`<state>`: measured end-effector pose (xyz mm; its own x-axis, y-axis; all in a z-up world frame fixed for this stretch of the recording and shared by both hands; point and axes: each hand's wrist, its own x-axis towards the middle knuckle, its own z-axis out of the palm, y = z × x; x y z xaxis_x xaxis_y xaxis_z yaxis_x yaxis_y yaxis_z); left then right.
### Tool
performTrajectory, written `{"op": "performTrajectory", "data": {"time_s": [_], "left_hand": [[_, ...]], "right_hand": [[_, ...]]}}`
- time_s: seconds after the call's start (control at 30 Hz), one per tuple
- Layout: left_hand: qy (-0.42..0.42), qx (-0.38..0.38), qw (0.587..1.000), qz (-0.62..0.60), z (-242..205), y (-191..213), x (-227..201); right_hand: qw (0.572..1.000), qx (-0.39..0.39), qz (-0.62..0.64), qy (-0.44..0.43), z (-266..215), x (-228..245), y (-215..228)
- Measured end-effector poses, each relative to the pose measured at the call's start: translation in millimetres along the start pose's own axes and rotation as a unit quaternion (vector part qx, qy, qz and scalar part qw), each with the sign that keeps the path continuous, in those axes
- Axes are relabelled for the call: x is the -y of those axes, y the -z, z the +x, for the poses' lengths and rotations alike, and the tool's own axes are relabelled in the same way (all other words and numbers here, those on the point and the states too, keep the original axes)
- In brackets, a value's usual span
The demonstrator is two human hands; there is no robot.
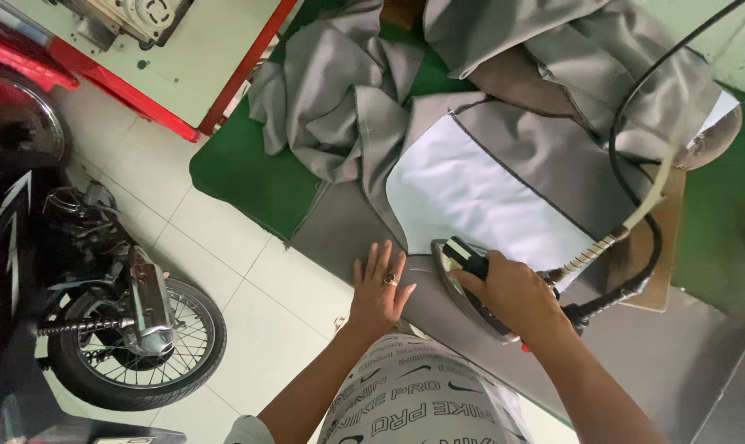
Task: The person irons a gray garment on a green ironing board using a steam iron and a wooden pressing block. They repeatedly smooth the fabric, fold edges, and press seams while adjusting the garment's position.
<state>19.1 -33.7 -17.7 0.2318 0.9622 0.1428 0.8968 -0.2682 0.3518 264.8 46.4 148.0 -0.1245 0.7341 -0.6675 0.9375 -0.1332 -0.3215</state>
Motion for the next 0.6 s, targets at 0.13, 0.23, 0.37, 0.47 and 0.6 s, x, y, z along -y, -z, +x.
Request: {"op": "performTrajectory", "data": {"time_s": [0.13,0.23,0.37,0.47,0.6], "left_hand": [[-0.008,0.018,1.000,0.021,3.9,-0.1,-4.1],[0.009,0.031,0.999,0.011,9.4,1.9,-7.5],[0.069,0.035,0.997,-0.020,31.6,18.5,-7.0],[0.134,0.044,0.990,-0.031,46.6,28.1,1.2],[0.202,-0.027,0.979,0.013,56.9,9.9,7.9]], "right_hand": [[1.000,-0.009,0.004,-0.021,-7.3,-7.3,0.8],[0.999,-0.008,0.006,-0.038,-10.6,-15.0,-0.8],[0.998,-0.031,0.027,-0.046,-21.0,-21.8,-2.4],[0.997,-0.035,0.041,-0.057,-10.9,-44.5,-19.0],[0.987,0.042,0.045,-0.151,-30.7,-32.7,-3.4]]}}
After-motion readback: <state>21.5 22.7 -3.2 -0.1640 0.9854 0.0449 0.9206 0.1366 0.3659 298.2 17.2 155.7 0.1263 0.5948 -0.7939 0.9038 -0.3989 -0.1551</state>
